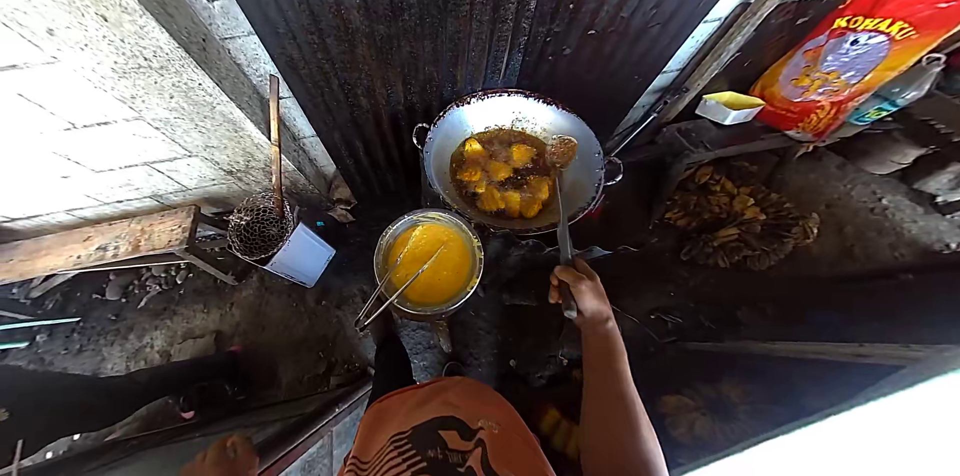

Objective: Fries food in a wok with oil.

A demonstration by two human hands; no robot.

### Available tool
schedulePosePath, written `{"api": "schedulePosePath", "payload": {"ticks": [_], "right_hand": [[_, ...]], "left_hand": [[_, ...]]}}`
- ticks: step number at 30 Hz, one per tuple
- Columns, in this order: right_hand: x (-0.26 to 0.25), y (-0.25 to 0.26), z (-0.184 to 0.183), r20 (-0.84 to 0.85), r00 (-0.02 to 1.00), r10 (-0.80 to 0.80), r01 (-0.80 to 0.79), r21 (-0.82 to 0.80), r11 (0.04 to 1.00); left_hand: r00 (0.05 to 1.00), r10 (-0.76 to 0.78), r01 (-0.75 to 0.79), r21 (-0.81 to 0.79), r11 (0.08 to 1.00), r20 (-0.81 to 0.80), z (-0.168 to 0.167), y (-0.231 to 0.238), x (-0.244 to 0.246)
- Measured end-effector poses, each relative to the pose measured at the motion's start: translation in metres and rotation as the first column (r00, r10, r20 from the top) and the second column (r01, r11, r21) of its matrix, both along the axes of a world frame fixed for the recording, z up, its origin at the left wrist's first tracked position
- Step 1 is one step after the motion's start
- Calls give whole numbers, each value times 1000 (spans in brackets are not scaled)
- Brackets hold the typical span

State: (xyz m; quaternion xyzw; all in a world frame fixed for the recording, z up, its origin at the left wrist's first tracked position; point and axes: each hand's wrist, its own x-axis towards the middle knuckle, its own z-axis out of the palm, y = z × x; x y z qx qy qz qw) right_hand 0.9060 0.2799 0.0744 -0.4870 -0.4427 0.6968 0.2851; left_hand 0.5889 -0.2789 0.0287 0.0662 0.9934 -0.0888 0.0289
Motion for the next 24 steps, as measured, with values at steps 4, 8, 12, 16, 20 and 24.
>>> {"api": "schedulePosePath", "payload": {"ticks": [4, 8, 12, 16, 20, 24], "right_hand": [[-45, 51, -22, 698, 702, 139, -256, 65, 964], [-80, 71, -34, 829, 483, 283, -432, -56, 900], [-93, 71, -31, 366, 900, 236, -201, -133, 971], [-76, 79, -24, -258, 965, -36, -67, -379, 923], [-55, 79, -10, -517, 854, -60, -143, -345, 928], [-37, 82, 3, -666, 737, -112, -155, -328, 932]], "left_hand": [[997, -25, 27, 26, 999, -67, -8, -5, -1], [996, -33, 38, 64, 997, -82, -10, -6, 0], [998, -19, 23, 71, 997, -55, -6, -4, 1], [998, -28, 32, 79, 996, -51, -2, -2, 2], [995, -45, 53, 94, 994, -85, -7, -4, 3], [996, -37, 46, 104, 994, -86, -10, -6, 2]]}}
